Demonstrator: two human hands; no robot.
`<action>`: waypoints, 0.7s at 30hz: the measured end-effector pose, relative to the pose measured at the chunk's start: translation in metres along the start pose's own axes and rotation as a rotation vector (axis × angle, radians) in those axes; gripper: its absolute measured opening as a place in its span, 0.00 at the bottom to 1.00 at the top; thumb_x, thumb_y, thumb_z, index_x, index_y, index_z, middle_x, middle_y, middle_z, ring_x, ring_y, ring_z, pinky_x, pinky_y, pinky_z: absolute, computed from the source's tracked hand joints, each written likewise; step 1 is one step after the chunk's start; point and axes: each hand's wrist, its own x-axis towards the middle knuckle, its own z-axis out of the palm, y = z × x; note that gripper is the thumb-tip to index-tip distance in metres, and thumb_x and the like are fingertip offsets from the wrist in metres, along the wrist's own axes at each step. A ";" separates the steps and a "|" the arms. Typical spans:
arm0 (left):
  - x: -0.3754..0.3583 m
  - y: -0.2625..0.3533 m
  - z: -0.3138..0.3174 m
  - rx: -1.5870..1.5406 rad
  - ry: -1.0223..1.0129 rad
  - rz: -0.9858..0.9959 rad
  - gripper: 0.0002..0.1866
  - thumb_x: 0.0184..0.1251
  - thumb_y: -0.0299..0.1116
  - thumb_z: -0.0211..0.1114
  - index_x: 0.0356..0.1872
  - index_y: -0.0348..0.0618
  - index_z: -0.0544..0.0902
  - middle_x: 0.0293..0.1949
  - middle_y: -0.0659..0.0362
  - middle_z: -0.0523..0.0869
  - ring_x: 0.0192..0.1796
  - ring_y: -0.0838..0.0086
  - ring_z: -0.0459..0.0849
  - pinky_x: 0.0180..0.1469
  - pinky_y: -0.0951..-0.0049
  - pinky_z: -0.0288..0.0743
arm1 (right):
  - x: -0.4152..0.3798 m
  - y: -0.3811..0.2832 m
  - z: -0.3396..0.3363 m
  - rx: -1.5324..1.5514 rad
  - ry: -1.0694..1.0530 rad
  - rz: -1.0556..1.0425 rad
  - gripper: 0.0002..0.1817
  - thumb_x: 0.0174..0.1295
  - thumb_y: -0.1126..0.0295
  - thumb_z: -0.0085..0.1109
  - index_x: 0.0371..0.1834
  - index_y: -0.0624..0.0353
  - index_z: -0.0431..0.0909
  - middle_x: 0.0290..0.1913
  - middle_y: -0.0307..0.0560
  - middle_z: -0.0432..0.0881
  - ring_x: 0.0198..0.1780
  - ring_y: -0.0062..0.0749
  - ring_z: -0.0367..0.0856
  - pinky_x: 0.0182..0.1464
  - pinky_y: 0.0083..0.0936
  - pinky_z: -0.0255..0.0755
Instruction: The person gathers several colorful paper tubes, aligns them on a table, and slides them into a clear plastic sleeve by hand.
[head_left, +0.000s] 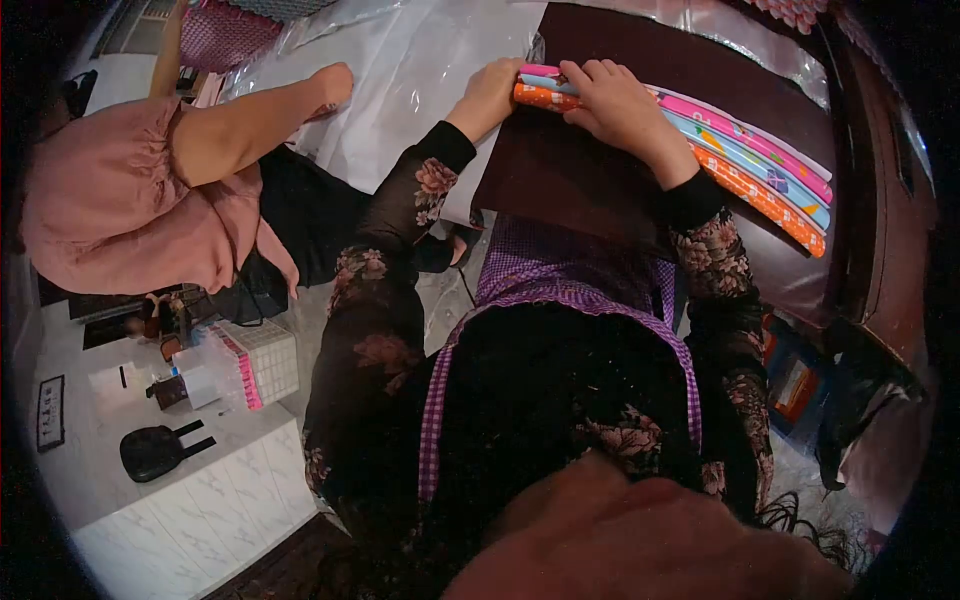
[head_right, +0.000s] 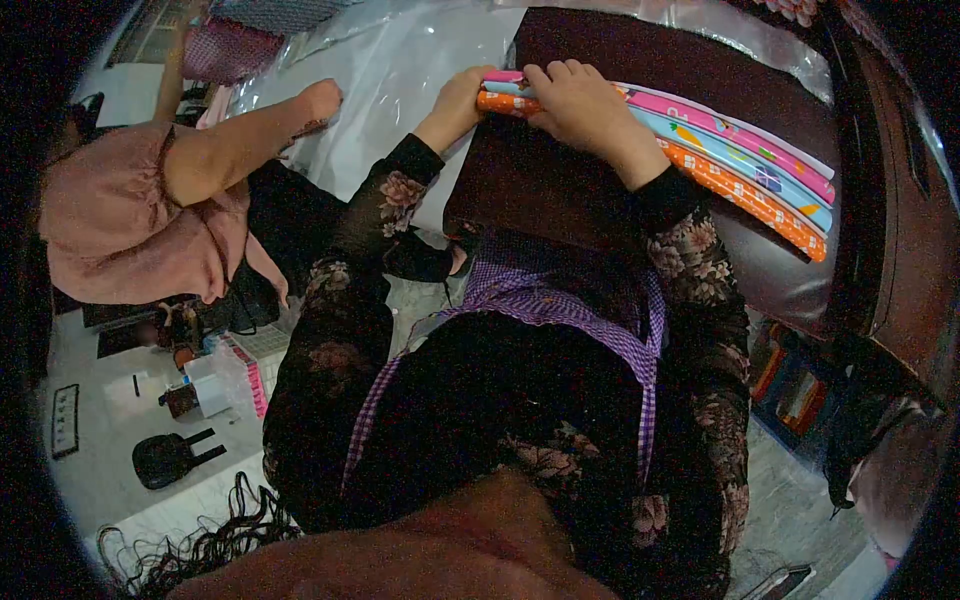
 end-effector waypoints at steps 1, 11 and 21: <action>0.002 -0.001 0.000 -0.001 -0.001 0.003 0.06 0.58 0.29 0.64 0.35 0.42 0.80 0.35 0.46 0.84 0.42 0.45 0.82 0.44 0.50 0.76 | 0.000 -0.001 -0.002 0.017 -0.001 -0.005 0.32 0.56 0.61 0.68 0.62 0.60 0.69 0.46 0.52 0.78 0.51 0.47 0.77 0.54 0.38 0.72; -0.003 0.000 0.002 -0.135 -0.047 -0.045 0.10 0.61 0.29 0.61 0.41 0.37 0.82 0.38 0.42 0.85 0.42 0.44 0.83 0.44 0.52 0.77 | -0.002 0.013 0.019 -0.050 -0.043 0.037 0.32 0.56 0.60 0.68 0.63 0.60 0.69 0.46 0.52 0.78 0.51 0.48 0.77 0.55 0.38 0.72; -0.002 0.024 -0.009 -0.144 0.135 -0.175 0.12 0.68 0.33 0.56 0.34 0.34 0.83 0.34 0.42 0.84 0.40 0.44 0.83 0.44 0.52 0.76 | 0.000 0.010 0.020 -0.075 -0.078 0.059 0.27 0.58 0.60 0.67 0.57 0.60 0.71 0.48 0.53 0.80 0.53 0.48 0.78 0.57 0.41 0.72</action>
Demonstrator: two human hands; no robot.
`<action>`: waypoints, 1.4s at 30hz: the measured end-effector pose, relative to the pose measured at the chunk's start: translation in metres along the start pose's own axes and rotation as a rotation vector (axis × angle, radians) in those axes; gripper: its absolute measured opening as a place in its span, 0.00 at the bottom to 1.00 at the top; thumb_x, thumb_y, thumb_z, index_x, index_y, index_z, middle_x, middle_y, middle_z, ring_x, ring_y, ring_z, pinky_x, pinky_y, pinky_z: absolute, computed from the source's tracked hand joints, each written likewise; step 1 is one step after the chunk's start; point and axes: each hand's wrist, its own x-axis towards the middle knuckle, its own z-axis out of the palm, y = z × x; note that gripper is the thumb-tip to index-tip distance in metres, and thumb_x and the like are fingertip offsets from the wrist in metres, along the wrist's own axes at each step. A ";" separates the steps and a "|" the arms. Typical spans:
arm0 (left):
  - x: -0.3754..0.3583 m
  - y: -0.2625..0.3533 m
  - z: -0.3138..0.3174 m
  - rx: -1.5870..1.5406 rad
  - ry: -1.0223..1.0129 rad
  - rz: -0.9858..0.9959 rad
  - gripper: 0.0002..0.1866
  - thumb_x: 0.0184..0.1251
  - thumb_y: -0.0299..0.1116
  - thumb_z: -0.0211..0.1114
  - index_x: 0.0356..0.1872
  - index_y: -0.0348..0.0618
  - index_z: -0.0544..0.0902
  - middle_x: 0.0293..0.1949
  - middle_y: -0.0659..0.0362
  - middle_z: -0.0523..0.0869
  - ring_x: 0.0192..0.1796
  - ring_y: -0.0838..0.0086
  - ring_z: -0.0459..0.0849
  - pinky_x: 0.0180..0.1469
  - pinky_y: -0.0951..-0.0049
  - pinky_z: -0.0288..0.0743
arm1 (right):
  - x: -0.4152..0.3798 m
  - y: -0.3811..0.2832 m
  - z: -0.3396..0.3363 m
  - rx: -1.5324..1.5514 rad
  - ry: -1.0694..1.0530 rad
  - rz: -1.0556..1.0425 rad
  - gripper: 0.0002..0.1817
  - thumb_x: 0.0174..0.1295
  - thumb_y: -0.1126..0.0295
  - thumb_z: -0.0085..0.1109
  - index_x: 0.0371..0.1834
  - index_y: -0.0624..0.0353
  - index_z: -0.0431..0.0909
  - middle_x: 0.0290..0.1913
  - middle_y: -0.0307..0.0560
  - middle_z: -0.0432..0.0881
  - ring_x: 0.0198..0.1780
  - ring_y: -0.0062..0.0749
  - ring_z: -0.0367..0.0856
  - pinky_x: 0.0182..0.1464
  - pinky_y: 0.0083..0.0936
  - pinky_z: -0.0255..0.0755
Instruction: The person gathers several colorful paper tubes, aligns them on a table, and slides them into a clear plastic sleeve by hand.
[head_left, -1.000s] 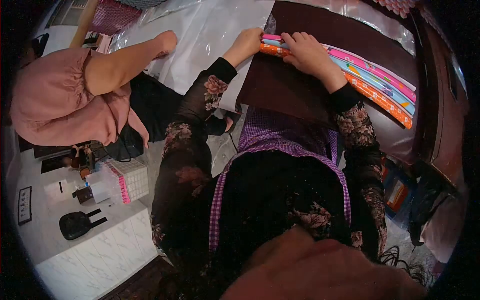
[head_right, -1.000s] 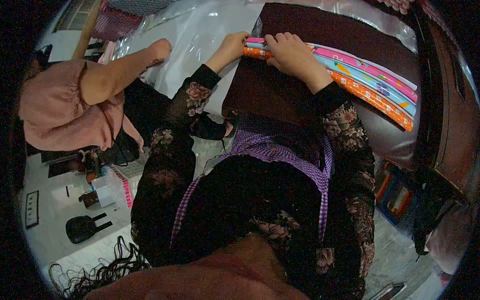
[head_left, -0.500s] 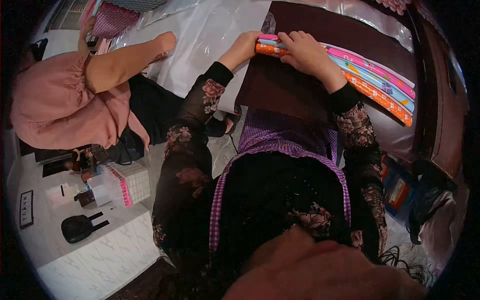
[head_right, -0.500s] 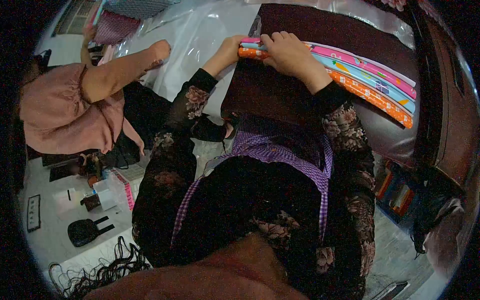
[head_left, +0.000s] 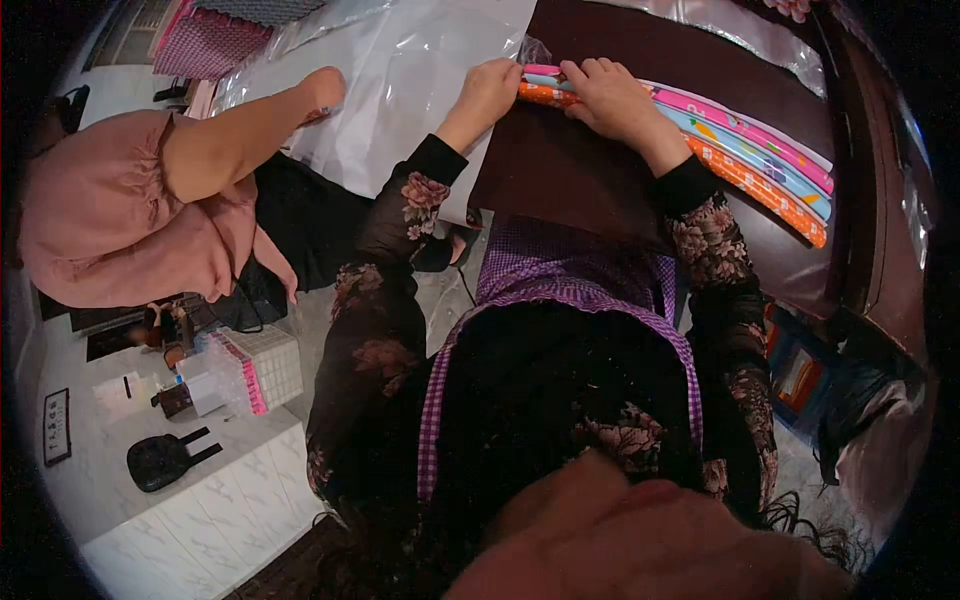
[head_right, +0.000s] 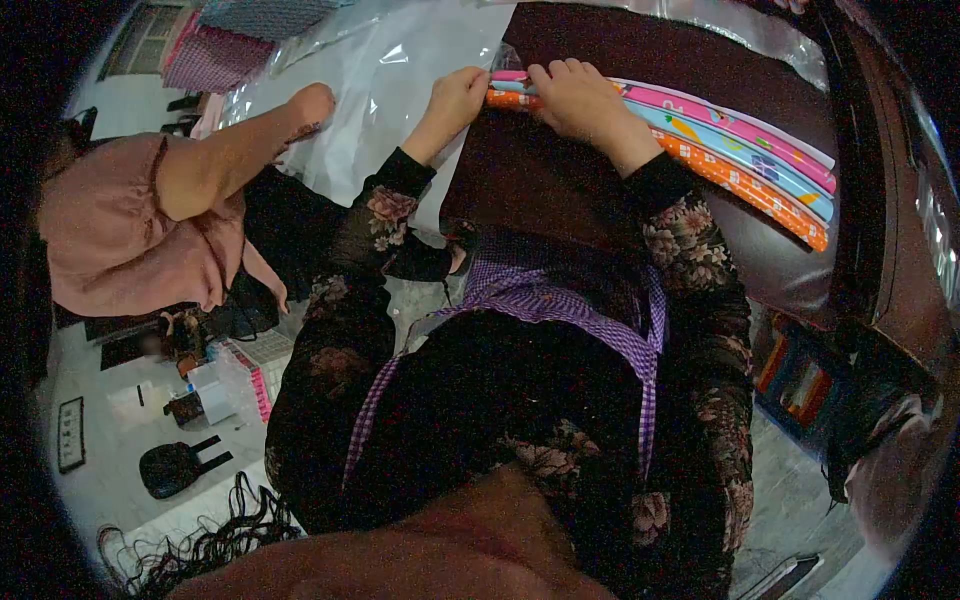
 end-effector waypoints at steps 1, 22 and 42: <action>0.000 0.001 0.000 -0.001 -0.002 0.003 0.12 0.68 0.33 0.56 0.34 0.34 0.83 0.34 0.42 0.84 0.40 0.44 0.83 0.44 0.52 0.76 | -0.001 0.000 0.000 0.005 0.013 -0.002 0.26 0.58 0.60 0.67 0.56 0.60 0.71 0.47 0.54 0.80 0.52 0.48 0.79 0.56 0.41 0.73; -0.011 0.011 0.006 0.086 0.075 0.094 0.08 0.69 0.31 0.60 0.41 0.37 0.78 0.28 0.41 0.85 0.33 0.42 0.84 0.36 0.47 0.78 | 0.004 0.009 0.011 -0.032 0.040 0.015 0.30 0.56 0.60 0.69 0.60 0.61 0.71 0.45 0.52 0.79 0.50 0.48 0.78 0.54 0.39 0.72; 0.006 0.049 -0.022 -0.385 -0.362 -0.318 0.15 0.71 0.34 0.58 0.53 0.39 0.80 0.24 0.53 0.82 0.25 0.69 0.82 0.31 0.67 0.75 | 0.007 0.000 0.004 -0.019 0.082 -0.019 0.23 0.59 0.58 0.65 0.51 0.62 0.74 0.43 0.54 0.82 0.48 0.48 0.81 0.50 0.40 0.75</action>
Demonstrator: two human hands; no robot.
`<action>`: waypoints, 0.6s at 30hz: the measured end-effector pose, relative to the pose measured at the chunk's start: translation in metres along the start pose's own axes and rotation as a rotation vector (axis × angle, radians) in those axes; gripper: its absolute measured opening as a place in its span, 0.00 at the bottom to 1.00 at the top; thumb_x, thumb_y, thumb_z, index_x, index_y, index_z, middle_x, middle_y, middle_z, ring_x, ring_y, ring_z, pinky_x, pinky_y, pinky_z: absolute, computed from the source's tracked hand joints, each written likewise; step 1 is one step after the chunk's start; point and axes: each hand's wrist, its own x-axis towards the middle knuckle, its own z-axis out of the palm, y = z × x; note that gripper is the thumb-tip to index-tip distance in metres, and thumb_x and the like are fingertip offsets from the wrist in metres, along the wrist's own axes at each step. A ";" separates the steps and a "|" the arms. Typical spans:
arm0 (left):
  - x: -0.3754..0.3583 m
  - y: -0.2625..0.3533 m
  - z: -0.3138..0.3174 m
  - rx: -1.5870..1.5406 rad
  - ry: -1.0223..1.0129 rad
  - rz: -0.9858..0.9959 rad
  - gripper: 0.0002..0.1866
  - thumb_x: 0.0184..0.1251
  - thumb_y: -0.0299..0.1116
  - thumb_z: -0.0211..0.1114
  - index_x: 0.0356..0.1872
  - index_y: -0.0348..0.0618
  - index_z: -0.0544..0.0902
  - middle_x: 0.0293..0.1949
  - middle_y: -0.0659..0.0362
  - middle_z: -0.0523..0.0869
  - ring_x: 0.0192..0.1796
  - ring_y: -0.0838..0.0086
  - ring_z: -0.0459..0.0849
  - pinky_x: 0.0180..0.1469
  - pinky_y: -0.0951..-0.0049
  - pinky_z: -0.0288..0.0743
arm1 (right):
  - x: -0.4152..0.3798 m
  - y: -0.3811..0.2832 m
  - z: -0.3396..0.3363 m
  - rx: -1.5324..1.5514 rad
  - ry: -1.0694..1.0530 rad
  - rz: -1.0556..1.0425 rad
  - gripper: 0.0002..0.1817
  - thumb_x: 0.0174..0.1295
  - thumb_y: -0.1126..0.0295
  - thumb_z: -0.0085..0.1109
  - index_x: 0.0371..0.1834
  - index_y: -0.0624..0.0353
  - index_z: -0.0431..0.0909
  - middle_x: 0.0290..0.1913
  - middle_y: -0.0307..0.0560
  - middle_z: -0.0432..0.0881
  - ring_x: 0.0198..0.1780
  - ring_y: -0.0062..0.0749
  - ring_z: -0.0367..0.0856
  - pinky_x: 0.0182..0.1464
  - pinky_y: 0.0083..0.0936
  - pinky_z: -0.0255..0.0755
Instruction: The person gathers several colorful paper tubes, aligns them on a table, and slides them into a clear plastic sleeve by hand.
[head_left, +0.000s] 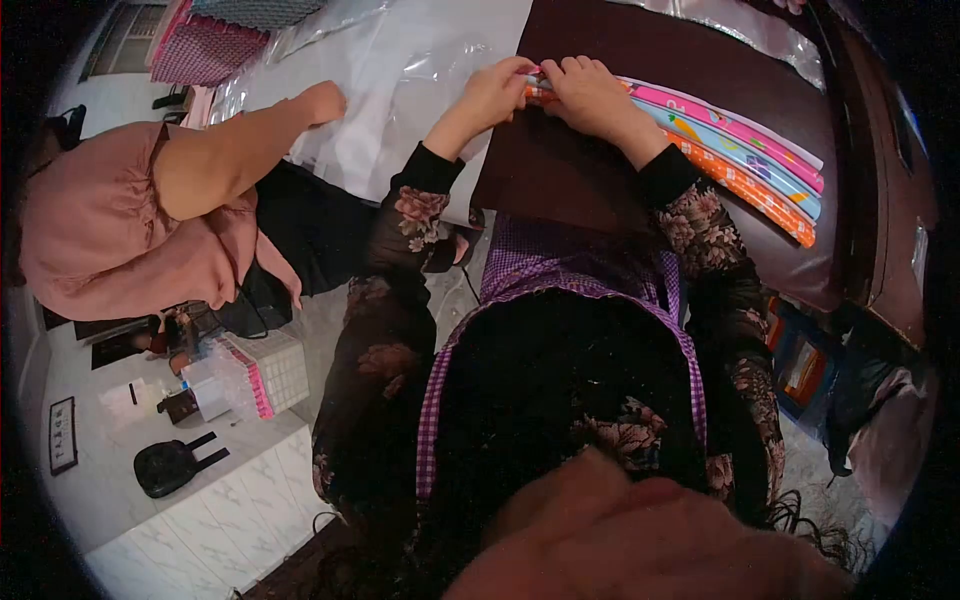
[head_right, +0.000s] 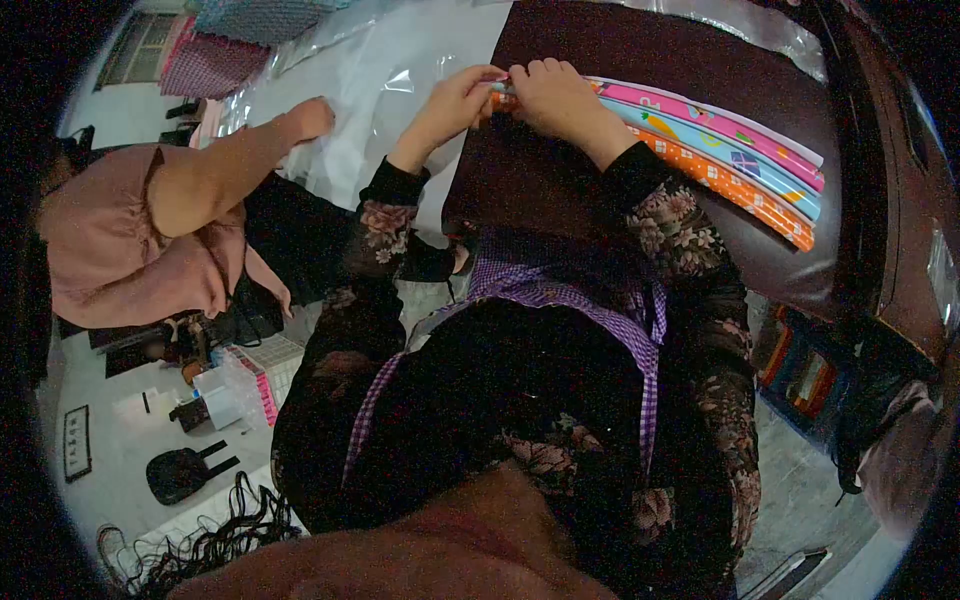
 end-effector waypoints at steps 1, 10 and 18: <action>-0.005 0.001 -0.005 0.000 -0.001 0.003 0.15 0.71 0.34 0.58 0.53 0.39 0.80 0.24 0.53 0.82 0.25 0.69 0.82 0.31 0.67 0.75 | 0.000 0.000 -0.001 -0.009 -0.007 0.001 0.23 0.59 0.58 0.66 0.51 0.62 0.74 0.43 0.54 0.82 0.48 0.48 0.81 0.50 0.40 0.75; -0.013 -0.035 -0.038 0.920 0.152 0.564 0.44 0.49 0.45 0.78 0.69 0.51 0.67 0.68 0.51 0.69 0.69 0.54 0.69 0.64 0.55 0.67 | -0.001 0.000 -0.002 0.018 -0.024 0.017 0.25 0.57 0.59 0.68 0.51 0.62 0.74 0.45 0.54 0.81 0.49 0.48 0.80 0.52 0.40 0.74; 0.034 -0.040 -0.027 1.074 -0.018 0.754 0.47 0.40 0.57 0.78 0.62 0.44 0.71 0.61 0.54 0.76 0.68 0.56 0.68 0.67 0.45 0.59 | -0.002 0.001 0.001 0.015 -0.045 0.007 0.26 0.56 0.59 0.69 0.52 0.62 0.73 0.45 0.53 0.81 0.50 0.47 0.80 0.53 0.39 0.74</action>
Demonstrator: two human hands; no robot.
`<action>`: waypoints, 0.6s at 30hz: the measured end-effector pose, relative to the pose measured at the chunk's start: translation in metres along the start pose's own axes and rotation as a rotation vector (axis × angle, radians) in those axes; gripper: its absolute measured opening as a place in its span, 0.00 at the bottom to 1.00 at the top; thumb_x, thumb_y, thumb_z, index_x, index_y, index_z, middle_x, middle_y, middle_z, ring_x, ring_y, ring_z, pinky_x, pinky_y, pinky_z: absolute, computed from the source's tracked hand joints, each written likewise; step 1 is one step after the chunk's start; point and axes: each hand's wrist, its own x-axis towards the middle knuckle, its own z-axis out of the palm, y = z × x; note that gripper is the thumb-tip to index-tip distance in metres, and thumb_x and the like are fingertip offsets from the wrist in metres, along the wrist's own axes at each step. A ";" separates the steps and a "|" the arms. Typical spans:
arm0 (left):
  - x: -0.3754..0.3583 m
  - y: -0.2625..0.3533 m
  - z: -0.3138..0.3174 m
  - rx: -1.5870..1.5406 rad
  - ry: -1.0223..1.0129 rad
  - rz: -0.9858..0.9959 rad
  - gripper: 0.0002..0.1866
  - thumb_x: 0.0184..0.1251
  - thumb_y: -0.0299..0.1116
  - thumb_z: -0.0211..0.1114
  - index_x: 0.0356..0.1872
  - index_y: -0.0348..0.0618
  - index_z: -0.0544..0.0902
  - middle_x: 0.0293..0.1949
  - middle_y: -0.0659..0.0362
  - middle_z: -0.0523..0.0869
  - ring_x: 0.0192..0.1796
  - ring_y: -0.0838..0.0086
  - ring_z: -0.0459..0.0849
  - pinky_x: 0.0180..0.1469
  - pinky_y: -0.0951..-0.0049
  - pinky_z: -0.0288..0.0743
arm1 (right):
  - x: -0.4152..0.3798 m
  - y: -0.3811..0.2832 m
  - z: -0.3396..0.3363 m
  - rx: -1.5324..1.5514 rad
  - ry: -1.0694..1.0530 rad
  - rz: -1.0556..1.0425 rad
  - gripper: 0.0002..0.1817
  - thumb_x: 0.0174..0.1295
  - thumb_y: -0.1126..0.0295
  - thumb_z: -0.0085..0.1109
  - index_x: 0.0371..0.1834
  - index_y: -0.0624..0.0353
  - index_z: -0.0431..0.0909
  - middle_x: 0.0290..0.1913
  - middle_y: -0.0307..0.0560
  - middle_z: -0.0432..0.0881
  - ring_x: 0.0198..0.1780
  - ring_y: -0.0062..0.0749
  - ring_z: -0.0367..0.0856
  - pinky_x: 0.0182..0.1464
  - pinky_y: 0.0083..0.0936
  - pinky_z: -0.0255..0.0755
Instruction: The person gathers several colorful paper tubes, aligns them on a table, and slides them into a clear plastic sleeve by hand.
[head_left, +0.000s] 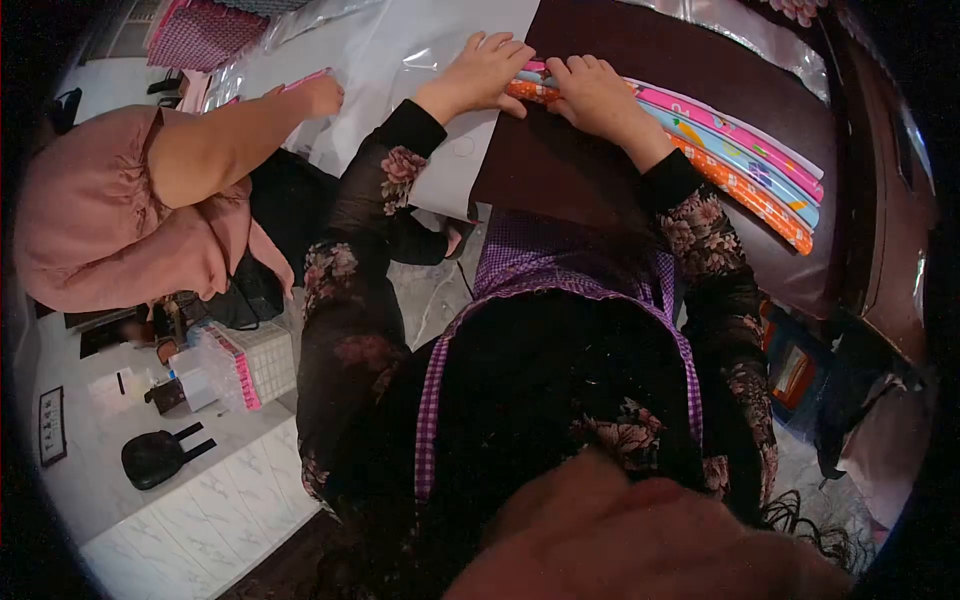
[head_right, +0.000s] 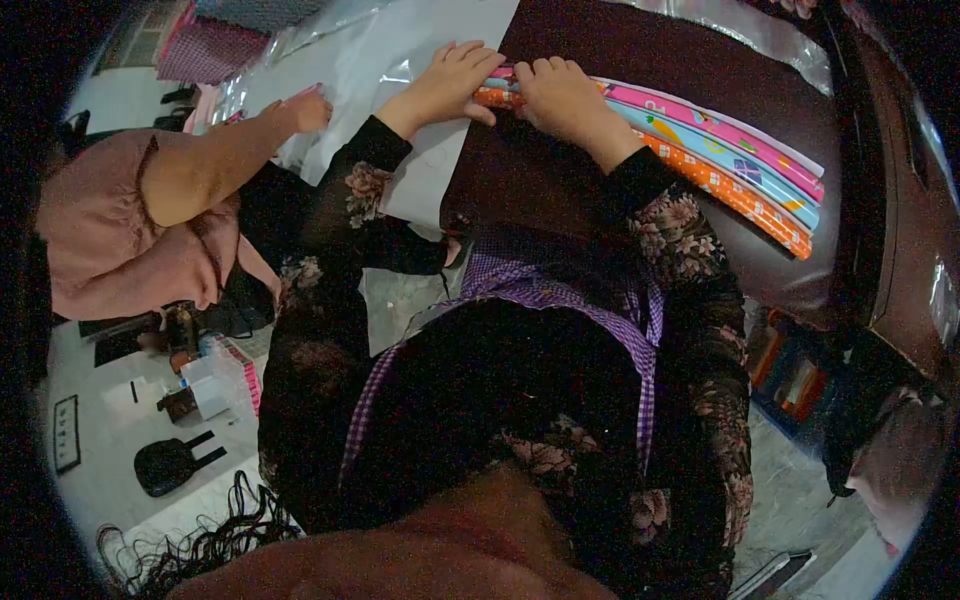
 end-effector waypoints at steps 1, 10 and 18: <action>0.003 -0.001 -0.001 -0.001 0.002 -0.003 0.47 0.40 0.57 0.78 0.62 0.44 0.71 0.61 0.54 0.76 0.68 0.56 0.68 0.67 0.45 0.59 | 0.000 -0.001 -0.001 0.008 -0.008 -0.002 0.26 0.56 0.59 0.70 0.52 0.62 0.73 0.44 0.53 0.81 0.50 0.47 0.80 0.53 0.39 0.74; 0.018 0.004 0.011 -0.146 0.002 0.113 0.37 0.44 0.58 0.76 0.48 0.40 0.76 0.47 0.55 0.79 0.56 0.59 0.76 0.57 0.60 0.67 | 0.000 -0.001 0.002 0.032 0.006 0.027 0.37 0.55 0.60 0.67 0.65 0.65 0.64 0.45 0.53 0.80 0.49 0.47 0.79 0.53 0.39 0.73; 0.015 0.006 0.015 -0.119 0.016 0.088 0.36 0.47 0.60 0.73 0.48 0.42 0.76 0.46 0.55 0.78 0.54 0.60 0.77 0.57 0.61 0.67 | -0.037 0.025 -0.042 0.091 -0.211 0.049 0.52 0.45 0.51 0.75 0.70 0.65 0.60 0.62 0.59 0.73 0.63 0.53 0.72 0.63 0.40 0.67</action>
